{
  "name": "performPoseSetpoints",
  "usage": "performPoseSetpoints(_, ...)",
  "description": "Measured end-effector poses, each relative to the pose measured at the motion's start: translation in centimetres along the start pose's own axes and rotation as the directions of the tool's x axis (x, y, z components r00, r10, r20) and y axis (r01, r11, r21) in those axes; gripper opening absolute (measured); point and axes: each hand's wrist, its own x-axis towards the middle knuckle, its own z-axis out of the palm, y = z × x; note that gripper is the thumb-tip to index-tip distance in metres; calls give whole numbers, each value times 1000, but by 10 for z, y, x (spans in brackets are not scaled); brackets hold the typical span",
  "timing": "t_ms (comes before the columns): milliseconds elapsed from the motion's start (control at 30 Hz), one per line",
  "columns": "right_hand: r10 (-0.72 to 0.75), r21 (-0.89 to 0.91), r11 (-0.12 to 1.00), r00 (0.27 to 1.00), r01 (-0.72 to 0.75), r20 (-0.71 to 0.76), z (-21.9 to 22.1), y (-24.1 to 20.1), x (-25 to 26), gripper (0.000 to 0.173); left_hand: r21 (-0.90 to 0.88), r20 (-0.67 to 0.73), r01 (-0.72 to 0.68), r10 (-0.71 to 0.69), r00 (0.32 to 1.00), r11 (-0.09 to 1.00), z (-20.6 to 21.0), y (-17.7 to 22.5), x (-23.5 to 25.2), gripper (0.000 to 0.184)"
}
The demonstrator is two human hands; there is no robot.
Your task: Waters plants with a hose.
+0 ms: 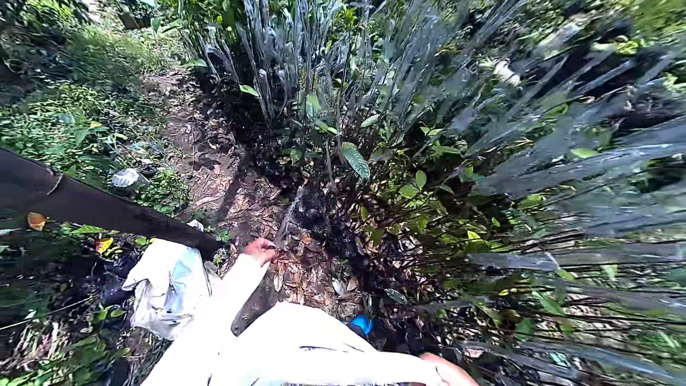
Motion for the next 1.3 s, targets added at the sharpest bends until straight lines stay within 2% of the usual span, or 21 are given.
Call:
performPoseSetpoints(133,11,-7,1000,999,-10,36,48,-11,22,27,27,-13,-48,48,999,998,-57,-14,4,39)
performPoseSetpoints(233,1,31,1000,998,-3,63,69,-16,37,30,-27,-21,-48,48,999,998,-81,-20,3,36)
performPoseSetpoints(500,-42,8,999,992,41,115,90,-15,104,33,-183,16,-36,40,999,982,-112,-18,30,31)
performPoseSetpoints(633,-64,63,997,985,54,163,88,-8,157,32,-216,16,-60,65,998,974,-133,-4,68,31)
performPoseSetpoints(800,-13,103,995,995,3,100,76,-5,240,30,-203,84,-88,107,991,975,-152,36,141,32)
performPoseSetpoints(933,33,118,992,999,-38,43,53,-10,312,32,-196,157,-57,88,984,979,-163,87,214,31)
performPoseSetpoints(1033,94,59,994,995,-92,-21,37,-23,358,32,-142,227,-60,92,970,988,-168,125,264,33)
performPoseSetpoints(1167,62,147,988,998,-56,-33,31,-36,417,29,-174,307,-66,118,944,983,-177,158,312,29)
performPoseSetpoints(1300,57,75,996,992,-49,-113,34,-50,471,33,-159,364,-53,109,925,986,-195,198,352,28)
